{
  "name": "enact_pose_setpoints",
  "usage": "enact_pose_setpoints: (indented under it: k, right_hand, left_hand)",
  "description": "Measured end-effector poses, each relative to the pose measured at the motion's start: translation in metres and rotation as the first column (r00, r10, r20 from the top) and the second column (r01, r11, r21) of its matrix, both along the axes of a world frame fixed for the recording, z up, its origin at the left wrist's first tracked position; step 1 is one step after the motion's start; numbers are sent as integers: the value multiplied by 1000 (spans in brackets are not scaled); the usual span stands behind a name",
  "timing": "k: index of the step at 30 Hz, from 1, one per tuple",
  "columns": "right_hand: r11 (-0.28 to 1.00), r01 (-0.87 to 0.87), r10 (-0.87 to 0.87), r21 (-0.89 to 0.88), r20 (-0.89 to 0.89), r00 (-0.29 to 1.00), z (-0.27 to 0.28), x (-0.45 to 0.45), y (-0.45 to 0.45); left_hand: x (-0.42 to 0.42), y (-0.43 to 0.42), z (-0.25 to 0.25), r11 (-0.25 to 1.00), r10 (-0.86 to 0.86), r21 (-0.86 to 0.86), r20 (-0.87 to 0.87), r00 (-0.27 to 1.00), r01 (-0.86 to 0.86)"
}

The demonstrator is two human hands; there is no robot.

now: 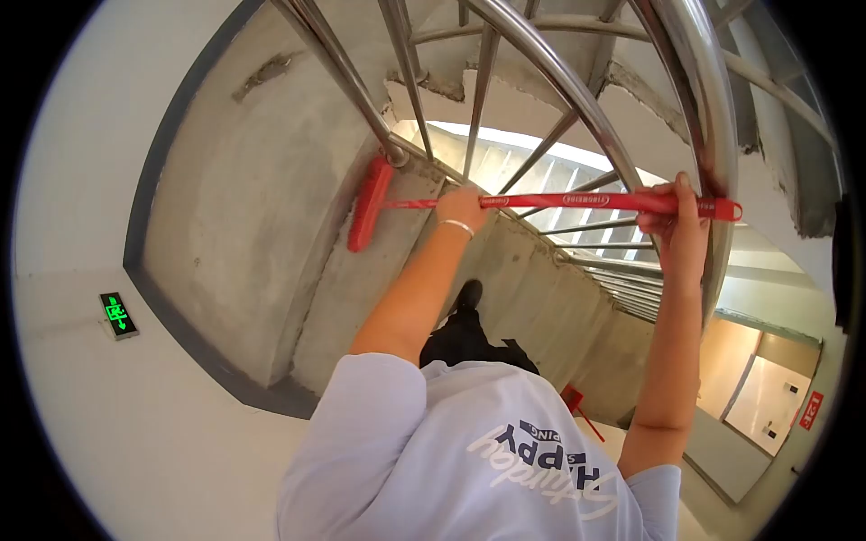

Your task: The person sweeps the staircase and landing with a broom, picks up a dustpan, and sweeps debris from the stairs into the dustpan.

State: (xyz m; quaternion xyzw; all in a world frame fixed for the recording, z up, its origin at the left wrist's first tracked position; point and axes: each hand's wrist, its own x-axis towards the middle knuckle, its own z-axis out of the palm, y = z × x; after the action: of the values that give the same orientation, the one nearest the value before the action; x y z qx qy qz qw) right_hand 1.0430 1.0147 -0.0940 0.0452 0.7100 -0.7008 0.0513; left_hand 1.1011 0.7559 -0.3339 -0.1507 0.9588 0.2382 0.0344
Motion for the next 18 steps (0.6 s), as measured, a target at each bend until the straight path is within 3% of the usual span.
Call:
enact_pose_setpoints:
  k: [3, 7, 9, 13, 18]
  right_hand:
    - [996, 79, -79, -38, -4, 997, -1, 5, 13]
    - [996, 11, -19, -90, -88, 996, 37, 26, 22]
    - [994, -37, 23, -101, -140, 990, 39, 16, 8]
    - [975, -220, 217, 13, -238, 947, 58, 7, -45]
    - [867, -472, 497, 159, -339, 799, 101, -10, -115]
  left_hand:
    - [15, 0, 25, 998, -45, -41, 25, 999, 46]
    - [32, 1, 78, 995, -90, -42, 31, 995, 91]
    - [19, -10, 67, 999, -37, -23, 15, 999, 37]
    - [-2, -37, 58, 994, 107, 25, -56, 993, -106]
    - [-1, -94, 71, 976, 205, 112, -174, 963, -187]
